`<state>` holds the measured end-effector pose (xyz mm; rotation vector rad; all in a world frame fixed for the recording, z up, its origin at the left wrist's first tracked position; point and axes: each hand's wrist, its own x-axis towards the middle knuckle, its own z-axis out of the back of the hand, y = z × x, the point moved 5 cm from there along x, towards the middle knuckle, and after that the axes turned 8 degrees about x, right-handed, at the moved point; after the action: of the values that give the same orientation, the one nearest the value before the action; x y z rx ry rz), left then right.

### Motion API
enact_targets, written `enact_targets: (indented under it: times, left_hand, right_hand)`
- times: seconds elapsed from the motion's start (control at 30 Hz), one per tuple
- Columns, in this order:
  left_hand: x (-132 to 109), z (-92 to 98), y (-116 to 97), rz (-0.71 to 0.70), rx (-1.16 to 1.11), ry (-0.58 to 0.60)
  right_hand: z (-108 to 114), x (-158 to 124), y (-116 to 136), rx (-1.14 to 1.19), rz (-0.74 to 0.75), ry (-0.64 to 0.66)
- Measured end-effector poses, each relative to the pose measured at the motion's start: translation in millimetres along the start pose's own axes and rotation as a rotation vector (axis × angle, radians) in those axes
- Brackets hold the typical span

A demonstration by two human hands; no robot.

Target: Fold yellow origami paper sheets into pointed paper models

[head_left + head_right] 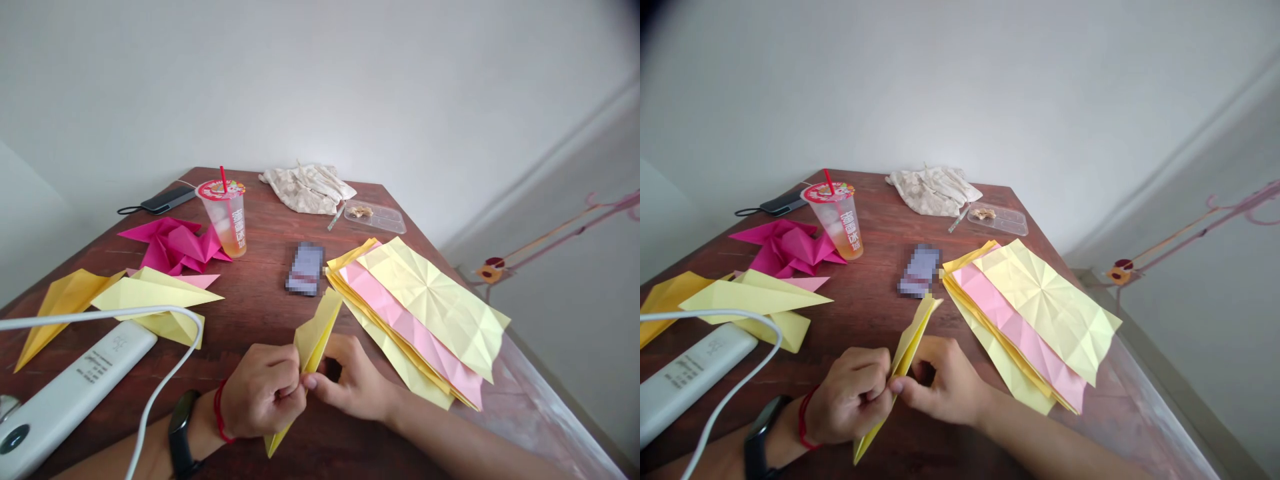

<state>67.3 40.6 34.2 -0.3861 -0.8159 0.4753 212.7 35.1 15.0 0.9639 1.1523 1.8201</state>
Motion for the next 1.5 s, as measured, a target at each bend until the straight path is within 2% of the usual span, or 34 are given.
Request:
enact_targets:
  times: [0.13, 0.3, 0.4, 0.5, 0.6, 0.67, 0.73, 0.9, 1.07, 1.17, 1.27, 1.5]
  left_hand:
    - [1.0, 2.2, 4.6, 0.05, 0.028, -0.04]
    - [1.9, 9.2, 12.4, 0.15, 0.005, -0.126]
    - [3.4, 15.3, 22.1, 0.268, 0.007, -0.196]
    - [2.7, 16.2, 37.3, 0.447, -0.034, -0.24]
    - [-0.6, 9.2, 53.2, 0.628, -0.177, -0.227]
    - [-2.2, 2.3, 60.2, 0.695, -0.29, -0.177]
    - [-2.6, -1.5, 63.7, 0.704, -0.35, -0.136]
    - [0.3, -0.3, 63.8, 0.634, -0.334, -0.066]
    - [2.7, 0.3, 60.5, 0.637, -0.304, 0.005]
    - [3.2, 0.9, 59.1, 0.629, -0.293, 0.004]
    - [3.3, 1.2, 58.2, 0.604, -0.278, -0.001]
    - [5.6, 1.9, 56.3, 0.579, -0.288, -0.012]
  right_hand:
    - [4.5, 2.4, -3.3, 0.029, -0.01, -0.072]
    - [12.8, 0.3, -17.7, 0.04, -0.11, -0.229]
    - [19.6, -1.9, -26.9, 0.137, -0.173, -0.341]
    - [24.0, -3.4, -33.8, 0.22, -0.205, -0.411]
    - [24.6, -3.1, -35.8, 0.252, -0.193, -0.425]
    - [24.1, -2.2, -35.3, 0.272, -0.188, -0.422]
    - [24.2, -0.8, -32.5, 0.279, -0.166, -0.42]
    - [26.3, 0.7, -22.9, 0.226, -0.068, -0.416]
    - [22.4, -0.6, -29.4, 0.39, -0.118, -0.412]
    - [20.4, 0.6, -34.3, 0.515, -0.148, -0.421]
    - [20.6, 3.4, -35.7, 0.563, -0.114, -0.409]
    - [19.2, 6.4, -37.3, 0.486, -0.064, -0.341]
